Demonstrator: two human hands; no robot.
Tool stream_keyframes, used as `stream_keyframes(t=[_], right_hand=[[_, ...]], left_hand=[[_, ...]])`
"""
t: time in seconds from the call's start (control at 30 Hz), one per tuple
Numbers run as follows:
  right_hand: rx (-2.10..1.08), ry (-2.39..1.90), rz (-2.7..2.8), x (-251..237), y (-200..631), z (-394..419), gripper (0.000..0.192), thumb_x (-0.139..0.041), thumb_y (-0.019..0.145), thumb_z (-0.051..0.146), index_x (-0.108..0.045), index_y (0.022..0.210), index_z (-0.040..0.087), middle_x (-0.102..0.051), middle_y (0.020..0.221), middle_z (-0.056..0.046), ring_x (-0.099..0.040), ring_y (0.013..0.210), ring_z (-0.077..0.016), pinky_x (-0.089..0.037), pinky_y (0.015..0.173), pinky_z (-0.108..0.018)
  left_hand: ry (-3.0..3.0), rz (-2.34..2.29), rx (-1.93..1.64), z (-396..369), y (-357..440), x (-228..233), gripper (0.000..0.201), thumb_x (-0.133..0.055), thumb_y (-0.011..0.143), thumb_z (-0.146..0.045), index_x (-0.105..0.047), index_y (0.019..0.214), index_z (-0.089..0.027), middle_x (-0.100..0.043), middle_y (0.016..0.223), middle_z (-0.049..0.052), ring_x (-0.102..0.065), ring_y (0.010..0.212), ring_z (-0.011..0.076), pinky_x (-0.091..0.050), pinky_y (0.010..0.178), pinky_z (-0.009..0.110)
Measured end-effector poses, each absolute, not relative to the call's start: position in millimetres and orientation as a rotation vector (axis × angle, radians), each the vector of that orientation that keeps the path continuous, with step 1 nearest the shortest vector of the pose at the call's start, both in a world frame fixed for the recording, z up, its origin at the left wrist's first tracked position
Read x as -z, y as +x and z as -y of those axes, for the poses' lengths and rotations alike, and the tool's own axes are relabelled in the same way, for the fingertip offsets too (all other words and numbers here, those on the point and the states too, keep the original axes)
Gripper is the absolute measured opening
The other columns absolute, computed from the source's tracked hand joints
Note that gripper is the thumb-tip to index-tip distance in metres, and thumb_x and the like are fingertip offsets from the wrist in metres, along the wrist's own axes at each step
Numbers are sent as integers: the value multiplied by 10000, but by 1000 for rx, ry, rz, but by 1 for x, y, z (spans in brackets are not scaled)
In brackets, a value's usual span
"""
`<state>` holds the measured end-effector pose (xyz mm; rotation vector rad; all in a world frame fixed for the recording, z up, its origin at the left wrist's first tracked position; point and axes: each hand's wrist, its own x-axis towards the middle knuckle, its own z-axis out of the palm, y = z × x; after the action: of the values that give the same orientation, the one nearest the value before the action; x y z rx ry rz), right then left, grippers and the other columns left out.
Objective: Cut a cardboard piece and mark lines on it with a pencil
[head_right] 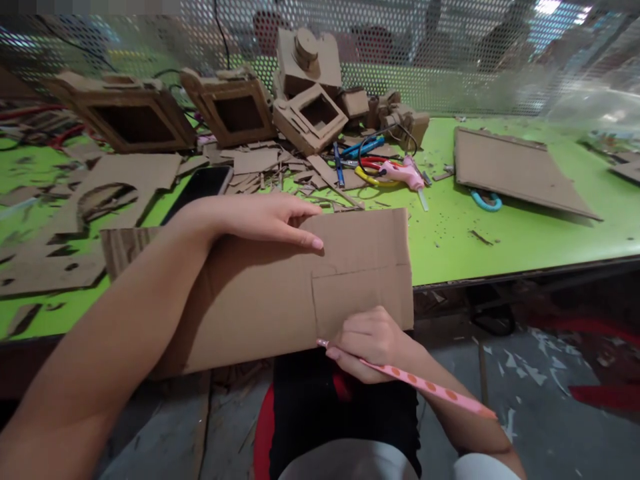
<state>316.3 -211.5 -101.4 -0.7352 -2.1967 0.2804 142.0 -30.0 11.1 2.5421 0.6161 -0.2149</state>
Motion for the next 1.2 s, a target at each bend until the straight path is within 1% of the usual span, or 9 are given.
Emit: stream_keyframes(t=[0.13, 0.3, 0.47, 0.6, 0.67, 0.8, 1.0, 1.07, 1.2], right_hand=[[-199, -878, 2093, 99, 315, 212, 155, -476, 905, 105, -615, 853, 151, -667, 680, -32, -596, 582, -98, -416, 524, -196], [-305, -761, 2247, 98, 316, 212, 212, -459, 923, 130, -577, 752, 173, -601, 576, -4, -532, 488, -95, -377, 501, -225], [-181, -840, 2106, 101, 315, 212, 163, -468, 910, 113, -612, 845, 153, -654, 654, -30, -572, 555, -101, -379, 502, -217], [-255, -706, 2290, 101, 316, 211, 201, -473, 914, 129, -591, 756, 161, -609, 562, -5, -498, 476, -105, -337, 480, -257], [-229, -709, 2284, 102, 317, 211, 213, -468, 916, 128, -592, 746, 157, -598, 545, -4, -478, 463, -106, -320, 469, -264], [-170, -727, 2232, 100, 317, 211, 208, -460, 920, 131, -605, 772, 146, -599, 554, -10, -472, 471, -107, -316, 465, -261], [-159, -722, 2404, 96, 317, 211, 277, -482, 923, 152, -559, 658, 173, -538, 510, 10, -442, 456, -106, -275, 467, -279], [-181, -710, 2356, 98, 318, 211, 261, -478, 926, 150, -562, 679, 172, -544, 517, 10, -454, 457, -104, -285, 473, -271], [-273, -756, 2233, 100, 319, 212, 199, -467, 930, 150, -594, 777, 165, -599, 578, -3, -525, 501, -99, -364, 504, -230]], left_hand=[[2543, -603, 198, 29, 142, -10, 435, -510, 800, -581, -597, 939, -178, -622, 817, 7, -518, 750, 158, -302, 618, 258], [2552, -585, 185, 28, 141, -9, 427, -514, 801, -575, -596, 927, -175, -619, 803, 3, -519, 742, 152, -308, 626, 256], [2540, -601, 185, 28, 141, -8, 450, -513, 800, -589, -599, 948, -173, -628, 828, 11, -527, 754, 158, -316, 634, 259], [2538, -611, 191, 29, 141, -8, 444, -513, 805, -581, -599, 953, -172, -636, 844, 16, -536, 766, 163, -324, 643, 258], [2544, -611, 192, 29, 141, -8, 441, -511, 808, -576, -600, 959, -172, -640, 853, 18, -540, 775, 165, -326, 648, 257], [2552, -608, 201, 28, 141, -9, 451, -509, 808, -585, -602, 964, -173, -642, 863, 21, -544, 776, 165, -328, 644, 254], [2538, -590, 192, 27, 141, -7, 457, -510, 804, -583, -605, 996, -179, -646, 899, 18, -549, 786, 163, -337, 655, 251], [2537, -599, 201, 27, 141, -7, 462, -509, 804, -585, -605, 1005, -180, -644, 897, 16, -549, 785, 163, -339, 661, 252], [2535, -619, 220, 28, 141, -8, 474, -504, 800, -597, -603, 999, -178, -638, 884, 17, -546, 791, 169, -339, 658, 256]])
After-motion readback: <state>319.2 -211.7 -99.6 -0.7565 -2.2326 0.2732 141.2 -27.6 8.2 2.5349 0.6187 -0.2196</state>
